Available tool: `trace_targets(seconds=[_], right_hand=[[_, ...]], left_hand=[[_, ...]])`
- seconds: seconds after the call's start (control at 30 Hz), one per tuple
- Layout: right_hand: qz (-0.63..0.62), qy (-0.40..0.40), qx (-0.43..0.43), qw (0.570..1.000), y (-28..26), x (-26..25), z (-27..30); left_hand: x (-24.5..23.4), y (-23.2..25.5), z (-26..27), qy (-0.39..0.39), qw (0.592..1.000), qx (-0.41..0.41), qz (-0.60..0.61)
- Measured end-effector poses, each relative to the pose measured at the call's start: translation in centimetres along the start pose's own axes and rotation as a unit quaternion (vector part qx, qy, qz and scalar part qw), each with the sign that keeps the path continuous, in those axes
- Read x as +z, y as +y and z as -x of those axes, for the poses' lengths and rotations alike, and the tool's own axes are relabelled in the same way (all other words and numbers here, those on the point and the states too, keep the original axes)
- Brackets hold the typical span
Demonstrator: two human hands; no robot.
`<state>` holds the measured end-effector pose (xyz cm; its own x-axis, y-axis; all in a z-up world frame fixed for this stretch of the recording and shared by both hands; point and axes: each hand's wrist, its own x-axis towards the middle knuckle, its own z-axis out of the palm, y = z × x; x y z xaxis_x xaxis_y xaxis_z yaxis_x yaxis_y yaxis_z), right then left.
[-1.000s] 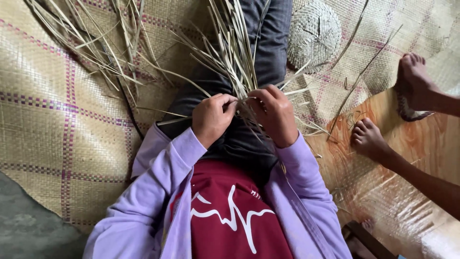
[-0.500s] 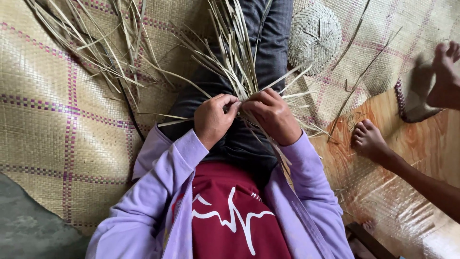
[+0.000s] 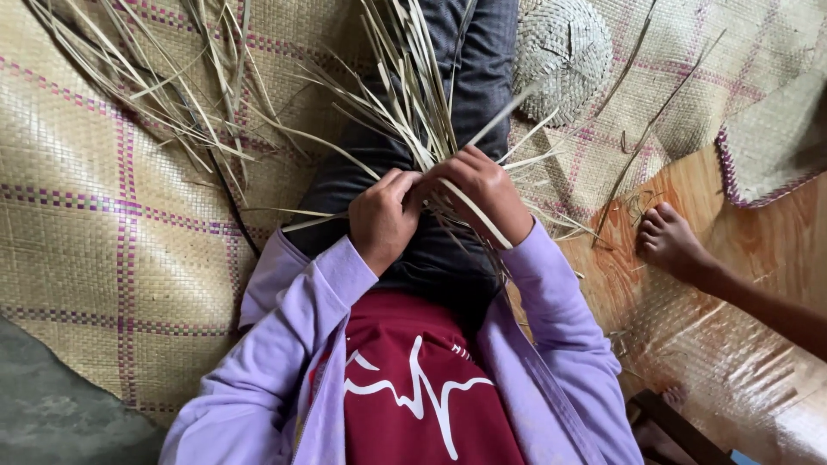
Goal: Finalizing the shape of a woven object by weaving dried plant fibers together.
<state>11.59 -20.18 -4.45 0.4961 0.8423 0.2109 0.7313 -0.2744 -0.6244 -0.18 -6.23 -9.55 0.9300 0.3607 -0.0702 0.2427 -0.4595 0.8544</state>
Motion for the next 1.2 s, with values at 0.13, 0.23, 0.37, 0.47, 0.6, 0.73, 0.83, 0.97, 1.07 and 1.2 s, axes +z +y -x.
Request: trace_targets(seconds=[0.13,0.23,0.37,0.47,0.6,0.73,0.83,0.97,1.07,1.2], right_hand=[[-0.011,0.003,0.023,1.000,-0.8,-0.6,-1.1],[-0.027,-0.013,0.086,0.996,-1.3,-0.6,-1.0],[-0.016,-0.006,0.019,1.000,-0.7,-0.4,0.3],[0.037,-0.001,-0.073,0.997,-0.4,-0.4,1.4],[0.114,0.023,-0.132,0.984,-0.6,-0.6,2.3],[0.123,0.029,-0.139,0.982,-0.2,-0.6,2.4],[0.110,0.018,-0.154,0.982,-0.8,-1.3,1.5],[0.169,0.027,-0.142,0.975,-0.8,-1.1,-0.1],[0.217,0.053,-0.123,0.967,0.5,0.4,-1.3],[0.213,0.114,-0.079,0.967,0.5,1.0,-2.2]], left_hand=[[0.2,-0.3,0.3,0.029,0.997,0.052,-0.043],[0.3,-0.5,0.2,0.051,0.992,0.090,-0.069],[-0.3,-0.7,-0.6,-0.010,0.992,0.027,0.119],[-0.6,-0.7,-1.0,-0.047,0.982,-0.008,0.185],[-0.5,-0.3,-1.1,-0.057,0.966,-0.039,0.248],[-0.6,-0.3,-1.1,-0.068,0.965,-0.045,0.249],[-0.8,0.1,-1.0,-0.048,0.972,-0.034,0.227],[-0.1,0.2,-0.4,-0.013,0.982,0.003,0.187],[-0.1,0.4,-0.3,0.007,0.988,0.055,0.145],[-0.3,0.1,-0.4,0.005,0.985,0.042,0.165]])
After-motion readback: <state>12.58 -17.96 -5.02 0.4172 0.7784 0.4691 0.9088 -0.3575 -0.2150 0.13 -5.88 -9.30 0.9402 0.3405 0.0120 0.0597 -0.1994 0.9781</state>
